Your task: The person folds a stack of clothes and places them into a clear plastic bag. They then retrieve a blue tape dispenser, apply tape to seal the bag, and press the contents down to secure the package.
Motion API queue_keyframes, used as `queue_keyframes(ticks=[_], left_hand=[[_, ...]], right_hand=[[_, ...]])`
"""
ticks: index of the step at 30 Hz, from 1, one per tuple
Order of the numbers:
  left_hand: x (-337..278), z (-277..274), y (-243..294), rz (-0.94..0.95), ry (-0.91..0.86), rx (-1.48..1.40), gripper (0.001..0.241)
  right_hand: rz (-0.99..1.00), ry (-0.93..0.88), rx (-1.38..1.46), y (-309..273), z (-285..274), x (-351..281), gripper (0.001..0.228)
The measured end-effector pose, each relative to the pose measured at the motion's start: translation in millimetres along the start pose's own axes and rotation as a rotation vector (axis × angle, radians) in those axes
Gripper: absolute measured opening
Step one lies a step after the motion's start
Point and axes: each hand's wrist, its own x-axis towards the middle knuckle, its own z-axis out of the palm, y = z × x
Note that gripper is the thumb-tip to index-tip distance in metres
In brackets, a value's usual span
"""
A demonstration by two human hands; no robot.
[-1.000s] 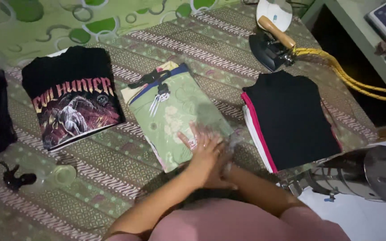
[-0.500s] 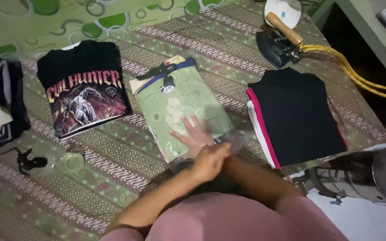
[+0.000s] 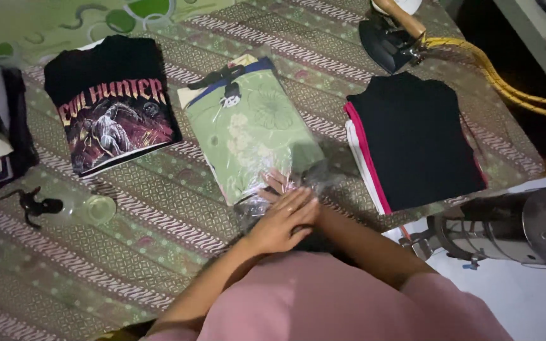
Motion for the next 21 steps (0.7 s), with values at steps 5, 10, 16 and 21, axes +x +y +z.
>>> queue_keyframes(ticks=[5,10,16,21], left_hand=[[-65.1,-7.0,-3.2,-0.264,0.215,0.371,0.097],[-85.4,10.5,12.9,-1.086,0.381,0.096,0.119],[-157.9,69.8,-43.9,-1.387,0.686,-0.371,0.035],[-147.2,56.8,-40.2,-1.347,0.754,-0.696,0.006]], right_hand=[[-0.872,-0.175,-1.952,-75.1,-20.8,-58.3,0.025],[-0.096,0.368,-1.678,-74.6,-6.0,-75.8,0.055],[0.323,0.421,-1.437,-36.2,-13.7,-70.8,0.056],[0.736,0.157,-1.244,-43.0,-8.7,-33.3,0.057]])
